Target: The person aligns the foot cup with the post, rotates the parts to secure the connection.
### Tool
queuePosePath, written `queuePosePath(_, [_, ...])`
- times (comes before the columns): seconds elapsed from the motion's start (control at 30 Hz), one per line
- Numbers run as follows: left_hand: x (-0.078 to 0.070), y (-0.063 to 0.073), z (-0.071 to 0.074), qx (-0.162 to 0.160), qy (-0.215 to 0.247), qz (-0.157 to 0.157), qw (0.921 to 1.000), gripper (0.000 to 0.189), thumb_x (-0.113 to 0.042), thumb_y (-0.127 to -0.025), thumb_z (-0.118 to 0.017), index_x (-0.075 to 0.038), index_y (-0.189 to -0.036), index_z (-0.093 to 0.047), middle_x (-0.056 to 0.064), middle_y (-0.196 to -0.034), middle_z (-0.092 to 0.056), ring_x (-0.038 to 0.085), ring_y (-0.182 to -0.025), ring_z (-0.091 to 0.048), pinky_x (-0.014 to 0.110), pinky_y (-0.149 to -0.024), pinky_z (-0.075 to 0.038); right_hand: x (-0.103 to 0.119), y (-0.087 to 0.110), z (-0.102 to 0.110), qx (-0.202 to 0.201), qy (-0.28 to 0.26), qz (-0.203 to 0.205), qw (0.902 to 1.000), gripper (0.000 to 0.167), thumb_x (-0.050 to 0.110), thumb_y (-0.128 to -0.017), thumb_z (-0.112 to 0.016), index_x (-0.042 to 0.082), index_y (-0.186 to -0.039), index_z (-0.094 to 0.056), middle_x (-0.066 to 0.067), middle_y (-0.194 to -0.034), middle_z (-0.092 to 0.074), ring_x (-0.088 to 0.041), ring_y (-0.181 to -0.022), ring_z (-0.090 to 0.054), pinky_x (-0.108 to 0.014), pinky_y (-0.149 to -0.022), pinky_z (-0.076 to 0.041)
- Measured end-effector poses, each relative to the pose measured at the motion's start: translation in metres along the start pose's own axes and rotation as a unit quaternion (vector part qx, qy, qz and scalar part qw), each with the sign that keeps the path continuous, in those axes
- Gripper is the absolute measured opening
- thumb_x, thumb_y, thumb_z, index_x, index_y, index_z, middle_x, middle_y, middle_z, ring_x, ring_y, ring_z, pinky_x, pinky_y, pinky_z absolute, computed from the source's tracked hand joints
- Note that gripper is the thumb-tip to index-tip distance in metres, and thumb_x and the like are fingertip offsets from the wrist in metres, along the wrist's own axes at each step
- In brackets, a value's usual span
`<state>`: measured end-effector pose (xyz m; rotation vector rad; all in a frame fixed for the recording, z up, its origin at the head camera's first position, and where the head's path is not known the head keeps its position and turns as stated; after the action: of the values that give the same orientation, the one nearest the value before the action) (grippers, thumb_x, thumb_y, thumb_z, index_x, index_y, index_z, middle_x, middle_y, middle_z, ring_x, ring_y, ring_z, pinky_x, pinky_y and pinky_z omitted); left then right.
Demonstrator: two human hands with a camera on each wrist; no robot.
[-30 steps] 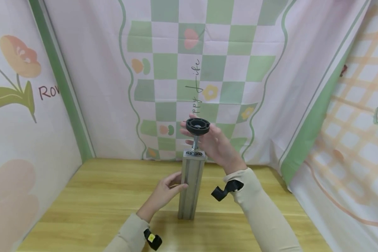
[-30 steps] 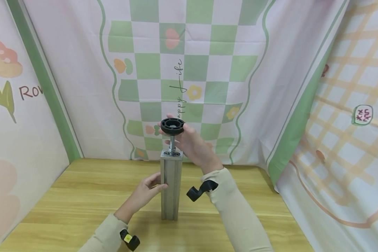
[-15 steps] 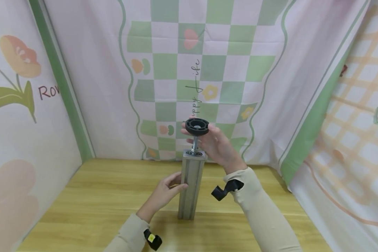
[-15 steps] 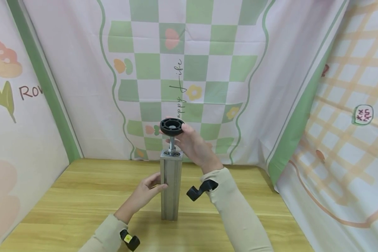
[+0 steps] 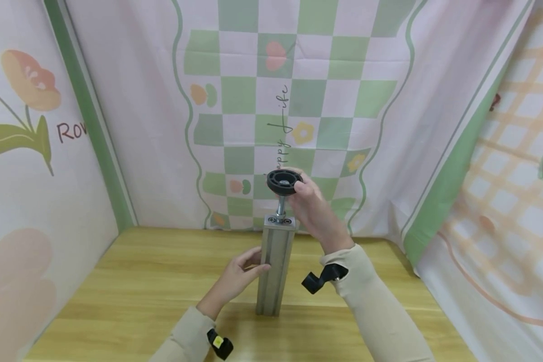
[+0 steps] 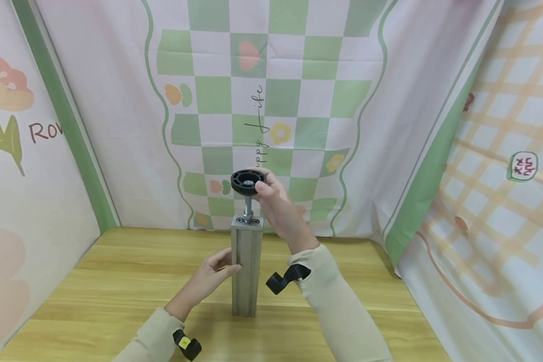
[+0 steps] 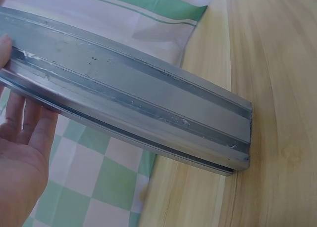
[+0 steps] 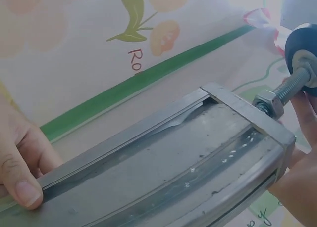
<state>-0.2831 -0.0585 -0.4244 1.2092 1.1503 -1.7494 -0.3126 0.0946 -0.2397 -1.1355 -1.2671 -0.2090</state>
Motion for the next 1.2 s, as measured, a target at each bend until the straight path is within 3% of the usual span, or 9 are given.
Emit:
queuePosePath(0.1, [0.001, 0.0, 0.0, -0.001, -0.002, 0.005, 1.0, 0.054, -0.031, -0.097, -0.069, -0.011, -0.144, -0.053, 0.007, -0.121, -0.066, 0.023, -0.114, -0.062, 0.042, -0.099, -0.05, 0.001, 0.0, 0.0, -0.027, 0.016, 0.011, 0.9995, 0.075, 0.047, -0.086, -0.076, 0.004, -0.135, -0.04, -0.013, -0.13, -0.05, -0.022, -0.122, -0.05, -0.032, -0.111, -0.036])
queuePosePath(0.3, [0.001, 0.001, 0.0, -0.003, 0.0, 0.009, 1.0, 0.057, -0.032, -0.097, -0.069, -0.009, -0.146, -0.051, 0.008, -0.122, -0.065, 0.025, -0.115, -0.061, 0.043, -0.1, -0.049, 0.004, 0.002, -0.003, -0.089, 0.084, 0.019, 0.9923, 0.085, 0.053, -0.08, -0.081, 0.005, -0.137, -0.038, -0.012, -0.124, -0.054, -0.02, -0.115, -0.054, -0.029, -0.103, -0.042])
queuePosePath(0.47, [0.001, 0.001, 0.0, 0.0, 0.007, 0.005, 1.0, 0.054, -0.031, -0.097, -0.069, -0.011, -0.145, -0.052, 0.007, -0.121, -0.066, 0.025, -0.114, -0.062, 0.043, -0.099, -0.05, 0.009, 0.004, -0.009, -0.141, 0.125, 0.023, 0.9818, 0.072, 0.039, -0.082, -0.084, 0.01, -0.129, -0.038, -0.008, -0.121, -0.053, -0.021, -0.108, -0.055, -0.027, -0.09, -0.049])
queuePosePath(0.57, [0.001, -0.001, 0.0, 0.002, 0.01, 0.002, 0.9999, 0.052, -0.031, -0.097, -0.069, -0.014, -0.143, -0.054, 0.006, -0.119, -0.066, 0.023, -0.112, -0.063, 0.041, -0.098, -0.051, 0.014, 0.005, -0.014, -0.168, 0.181, 0.022, 0.9687, 0.064, 0.03, -0.085, -0.082, 0.013, -0.127, -0.037, -0.008, -0.12, -0.05, -0.023, -0.105, -0.055, -0.029, -0.083, -0.051])
queuePosePath(0.73, [0.001, -0.002, 0.001, 0.006, 0.006, -0.004, 1.0, 0.05, -0.033, -0.097, -0.068, -0.016, -0.143, -0.055, 0.004, -0.118, -0.067, 0.022, -0.111, -0.063, 0.039, -0.097, -0.052, 0.022, 0.008, -0.021, -0.211, 0.306, 0.031, 0.9278, 0.068, 0.035, -0.083, -0.083, 0.015, -0.127, -0.035, -0.008, -0.121, -0.044, -0.021, -0.111, -0.045, -0.039, -0.1, -0.038])
queuePosePath(0.87, [0.001, -0.002, 0.001, 0.006, 0.001, -0.008, 1.0, 0.051, -0.033, -0.098, -0.068, -0.016, -0.144, -0.055, 0.004, -0.119, -0.067, 0.021, -0.111, -0.063, 0.039, -0.097, -0.052, 0.026, 0.009, -0.025, -0.228, 0.347, 0.041, 0.9088, 0.074, 0.04, -0.081, -0.084, 0.015, -0.13, -0.035, -0.009, -0.122, -0.04, -0.019, -0.114, -0.038, -0.043, -0.103, -0.032])
queuePosePath(1.03, [0.001, -0.002, 0.0, 0.006, 0.001, -0.008, 0.9999, 0.052, -0.031, -0.097, -0.069, -0.016, -0.144, -0.054, 0.004, -0.119, -0.067, 0.022, -0.111, -0.064, 0.039, -0.096, -0.052, 0.024, 0.011, -0.024, -0.21, 0.341, 0.051, 0.9151, 0.08, 0.045, -0.082, -0.081, 0.017, -0.141, -0.036, -0.008, -0.133, -0.04, -0.018, -0.12, -0.039, -0.048, -0.104, -0.032])
queuePosePath(1.13, [0.002, -0.001, 0.0, 0.006, 0.004, -0.007, 1.0, 0.051, -0.032, -0.097, -0.069, -0.016, -0.143, -0.055, 0.004, -0.119, -0.067, 0.022, -0.111, -0.064, 0.039, -0.096, -0.052, 0.021, 0.011, -0.023, -0.173, 0.318, 0.051, 0.9307, 0.086, 0.057, -0.085, -0.075, 0.02, -0.15, -0.031, -0.003, -0.147, -0.038, -0.016, -0.132, -0.037, -0.053, -0.112, -0.026])
queuePosePath(1.2, [0.003, -0.001, -0.001, 0.005, 0.005, -0.002, 1.0, 0.052, -0.033, -0.096, -0.069, -0.016, -0.143, -0.055, 0.004, -0.12, -0.067, 0.022, -0.111, -0.064, 0.04, -0.096, -0.052, 0.019, 0.01, -0.022, -0.139, 0.285, 0.046, 0.9472, 0.093, 0.063, -0.085, -0.07, 0.022, -0.155, -0.026, 0.001, -0.155, -0.035, -0.016, -0.14, -0.033, -0.054, -0.116, -0.024])
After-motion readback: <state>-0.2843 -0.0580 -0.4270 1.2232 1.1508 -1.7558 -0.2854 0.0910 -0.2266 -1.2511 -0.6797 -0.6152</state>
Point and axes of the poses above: each hand's wrist, its own y-axis away from the middle knuckle, its own z-axis out of the back of the hand, x = y × z, the point moved 5 cm from there along -y, towards the middle knuckle
